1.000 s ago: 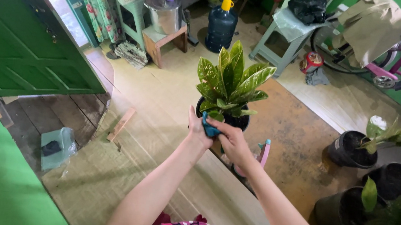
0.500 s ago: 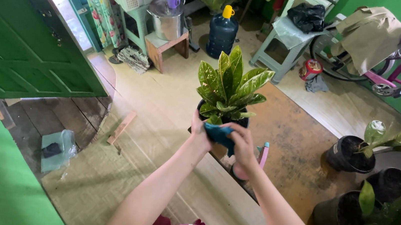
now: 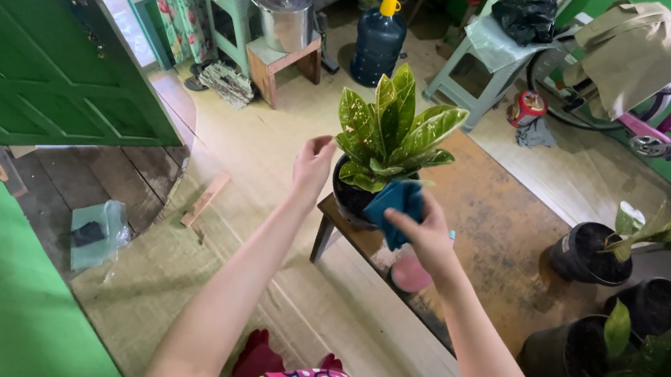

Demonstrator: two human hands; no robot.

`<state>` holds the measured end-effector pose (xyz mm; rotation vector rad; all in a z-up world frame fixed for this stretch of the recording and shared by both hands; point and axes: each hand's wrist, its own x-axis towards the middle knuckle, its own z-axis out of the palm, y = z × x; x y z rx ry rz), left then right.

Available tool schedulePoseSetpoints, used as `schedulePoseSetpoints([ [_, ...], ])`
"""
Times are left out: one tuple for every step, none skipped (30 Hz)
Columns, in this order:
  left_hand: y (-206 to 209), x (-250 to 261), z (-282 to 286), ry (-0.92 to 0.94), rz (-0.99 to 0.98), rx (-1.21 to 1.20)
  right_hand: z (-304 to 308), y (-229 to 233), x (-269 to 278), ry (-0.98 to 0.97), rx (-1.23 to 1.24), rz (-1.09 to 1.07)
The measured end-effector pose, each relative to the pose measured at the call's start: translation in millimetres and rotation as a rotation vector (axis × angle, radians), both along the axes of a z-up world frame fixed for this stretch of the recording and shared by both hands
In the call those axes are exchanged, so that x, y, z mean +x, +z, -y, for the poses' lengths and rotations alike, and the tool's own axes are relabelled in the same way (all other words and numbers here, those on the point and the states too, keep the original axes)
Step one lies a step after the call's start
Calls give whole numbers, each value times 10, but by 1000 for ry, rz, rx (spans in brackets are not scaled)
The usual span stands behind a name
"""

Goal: The person wipes a table surface with a cloth, then sprays water onto the leaves of several potted plants using a pink spray bottle. They rotate the pots to reach different leaves and wipe the leaves with the cloth.

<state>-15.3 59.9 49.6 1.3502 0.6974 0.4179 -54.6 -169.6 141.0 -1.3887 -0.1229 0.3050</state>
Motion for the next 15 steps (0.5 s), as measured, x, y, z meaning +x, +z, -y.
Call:
schedulePoseSetpoints([
  [-111, 61, -71, -87, -74, 92, -13, -95, 16, 138, -65, 124],
  [-220, 125, -141, -174, -147, 185, -24, -192, 34, 275, -129, 249],
  [-248, 179, -150, -175, -147, 186, -56, -207, -4, 275, -128, 249],
  [-279, 237, -153, -199, -119, 206, -85, -223, -40, 425, -219, 343],
  [-310, 298, -158, -224, -90, 226, -116, -239, -74, 576, -311, 437],
  [-217, 245, -121, -226, -91, 226, -179, -299, -84, 574, -311, 435],
  [-125, 192, -83, -195, -95, 249, -240, -359, -93, 549, -331, 438],
  [-30, 141, -42, -164, -98, 274, -298, -420, -100, 524, -349, 442],
  [-181, 192, -53, -165, -99, 274, -335, -503, -56, 523, -348, 441],
  [-332, 248, -75, -137, -84, 215, -382, -588, -5, 437, -338, 465],
  [-483, 306, -97, -109, -70, 155, -430, -672, 46, 352, -326, 488],
  [-525, 317, -104, -108, -73, 155, -451, -727, 90, 352, -325, 486],
  [-568, 328, -107, -87, -35, 91, -469, -784, 133, 213, -328, 490],
  [-619, 350, -102, -65, 5, 26, -479, -848, 189, 75, -330, 495],
  [-639, 333, -99, -63, 4, 26, -487, -791, 190, 76, -329, 494],
])
